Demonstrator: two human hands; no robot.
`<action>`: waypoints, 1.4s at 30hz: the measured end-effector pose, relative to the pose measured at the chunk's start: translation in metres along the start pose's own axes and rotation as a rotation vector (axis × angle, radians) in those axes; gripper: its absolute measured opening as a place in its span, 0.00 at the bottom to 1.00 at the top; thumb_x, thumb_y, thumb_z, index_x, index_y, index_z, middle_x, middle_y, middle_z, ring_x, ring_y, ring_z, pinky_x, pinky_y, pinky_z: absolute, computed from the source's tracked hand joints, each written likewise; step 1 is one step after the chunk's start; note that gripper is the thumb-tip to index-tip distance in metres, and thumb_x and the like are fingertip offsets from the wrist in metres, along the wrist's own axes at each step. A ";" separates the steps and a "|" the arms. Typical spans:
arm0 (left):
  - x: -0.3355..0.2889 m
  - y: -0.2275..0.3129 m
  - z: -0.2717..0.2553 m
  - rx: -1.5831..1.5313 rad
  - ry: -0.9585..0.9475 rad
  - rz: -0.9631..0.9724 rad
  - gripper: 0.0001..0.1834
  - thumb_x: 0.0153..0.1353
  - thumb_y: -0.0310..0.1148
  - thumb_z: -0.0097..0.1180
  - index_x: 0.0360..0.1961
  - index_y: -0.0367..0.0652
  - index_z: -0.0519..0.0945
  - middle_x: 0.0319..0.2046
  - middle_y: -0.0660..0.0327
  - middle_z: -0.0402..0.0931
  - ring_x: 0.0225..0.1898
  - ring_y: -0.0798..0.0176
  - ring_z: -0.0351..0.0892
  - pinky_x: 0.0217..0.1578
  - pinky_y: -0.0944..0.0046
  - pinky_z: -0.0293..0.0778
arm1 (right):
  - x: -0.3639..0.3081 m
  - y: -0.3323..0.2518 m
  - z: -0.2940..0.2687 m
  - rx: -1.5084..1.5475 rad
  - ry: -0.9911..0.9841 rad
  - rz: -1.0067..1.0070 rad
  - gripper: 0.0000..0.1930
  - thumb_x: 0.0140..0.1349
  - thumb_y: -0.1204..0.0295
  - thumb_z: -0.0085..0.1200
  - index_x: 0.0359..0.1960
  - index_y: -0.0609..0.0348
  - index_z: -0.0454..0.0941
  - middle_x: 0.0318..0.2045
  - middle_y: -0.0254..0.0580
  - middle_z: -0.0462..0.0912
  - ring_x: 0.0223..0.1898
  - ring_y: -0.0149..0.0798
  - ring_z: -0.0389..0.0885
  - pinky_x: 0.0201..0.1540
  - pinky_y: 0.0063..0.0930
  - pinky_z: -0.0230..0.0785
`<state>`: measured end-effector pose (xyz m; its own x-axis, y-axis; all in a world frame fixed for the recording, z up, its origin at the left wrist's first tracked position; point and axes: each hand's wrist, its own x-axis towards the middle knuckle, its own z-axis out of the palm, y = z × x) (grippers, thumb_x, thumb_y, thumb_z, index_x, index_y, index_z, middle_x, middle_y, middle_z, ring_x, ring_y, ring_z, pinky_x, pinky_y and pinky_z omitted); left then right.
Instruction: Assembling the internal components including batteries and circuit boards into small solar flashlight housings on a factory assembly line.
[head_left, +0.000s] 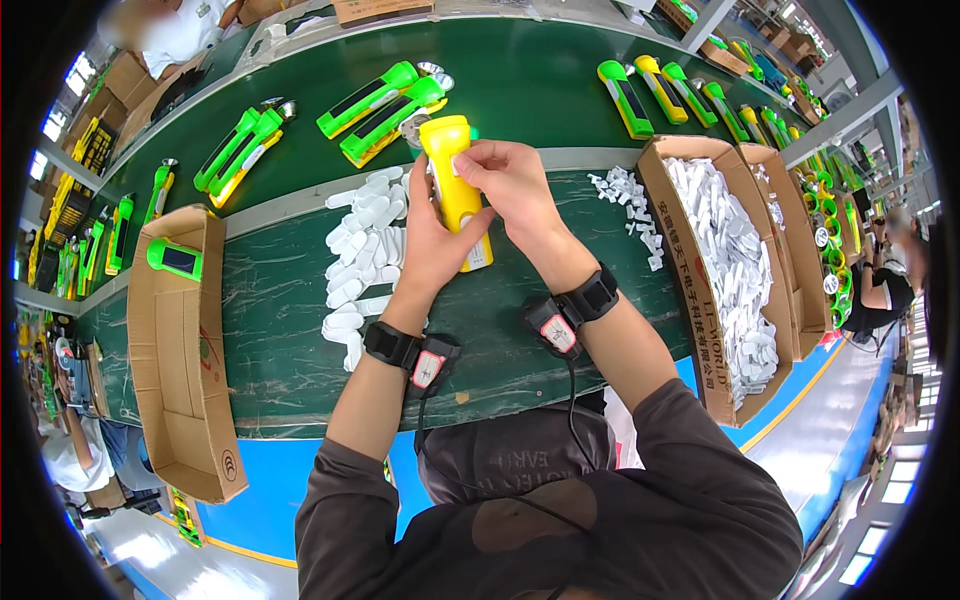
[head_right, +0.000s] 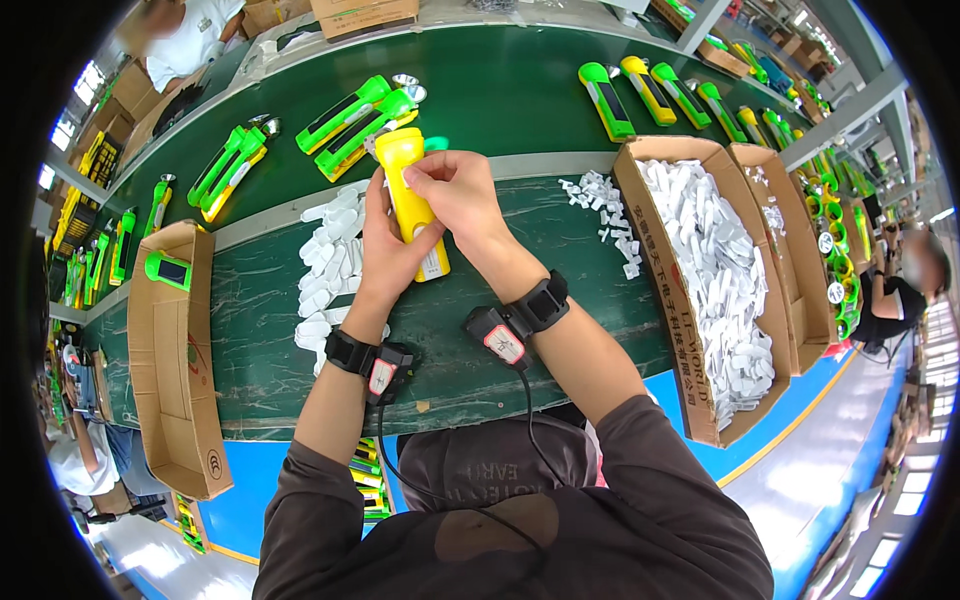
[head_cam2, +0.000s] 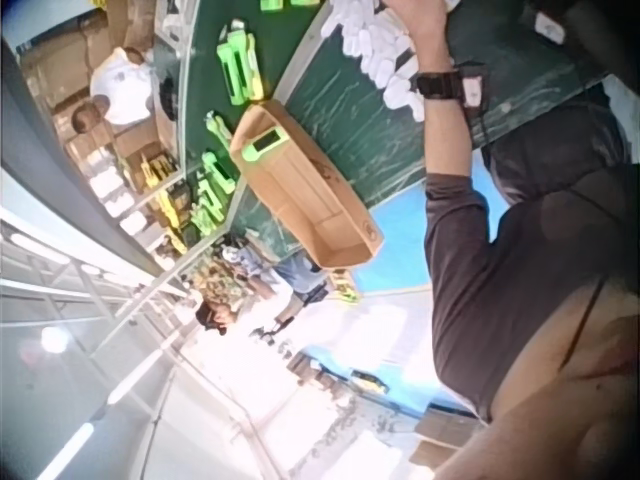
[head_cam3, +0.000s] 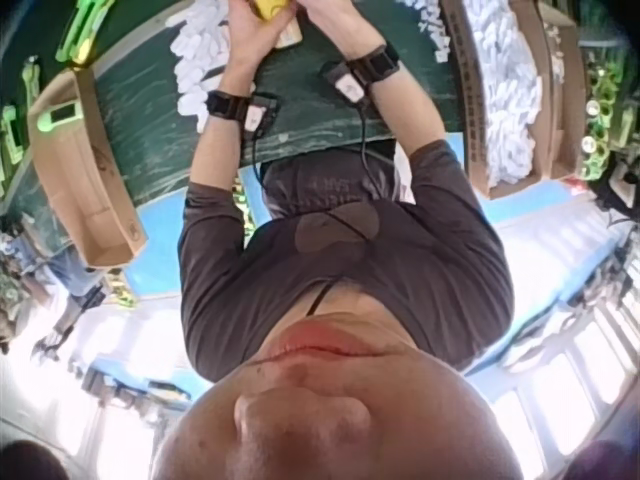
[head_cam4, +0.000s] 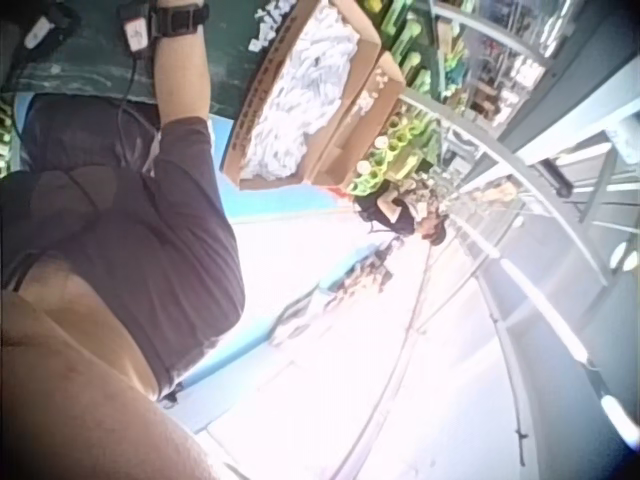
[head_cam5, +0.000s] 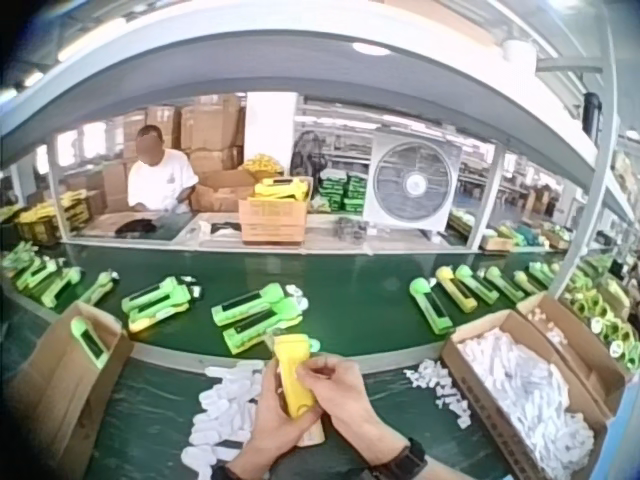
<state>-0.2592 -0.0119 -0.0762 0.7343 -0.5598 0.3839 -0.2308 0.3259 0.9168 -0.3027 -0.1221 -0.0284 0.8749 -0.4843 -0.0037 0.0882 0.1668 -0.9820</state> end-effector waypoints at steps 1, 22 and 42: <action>-0.001 -0.001 -0.001 0.010 0.013 -0.023 0.49 0.48 0.22 0.64 0.67 0.35 0.47 0.58 0.49 0.63 0.56 0.56 0.70 0.54 0.60 0.71 | -0.001 -0.002 0.003 -0.035 0.047 0.002 0.11 0.56 0.77 0.61 0.38 0.73 0.77 0.32 0.47 0.82 0.32 0.34 0.80 0.35 0.27 0.73; -0.004 0.002 -0.002 0.240 0.038 0.029 0.49 0.46 0.25 0.64 0.67 0.31 0.50 0.54 0.45 0.68 0.54 0.52 0.74 0.53 0.59 0.71 | -0.006 0.007 0.023 -0.057 0.186 -0.054 0.19 0.62 0.82 0.49 0.53 0.62 0.59 0.43 0.54 0.78 0.42 0.39 0.78 0.42 0.31 0.72; -0.004 0.003 -0.002 0.105 0.049 0.002 0.49 0.45 0.25 0.64 0.67 0.34 0.51 0.55 0.49 0.68 0.55 0.56 0.71 0.54 0.61 0.70 | -0.005 0.016 0.006 0.072 -0.048 -0.081 0.23 0.64 0.74 0.54 0.58 0.74 0.65 0.44 0.51 0.81 0.43 0.34 0.80 0.46 0.26 0.73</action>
<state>-0.2616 -0.0067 -0.0755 0.7633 -0.5209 0.3821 -0.2960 0.2437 0.9236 -0.3030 -0.1123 -0.0427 0.8851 -0.4573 0.0861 0.1924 0.1911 -0.9625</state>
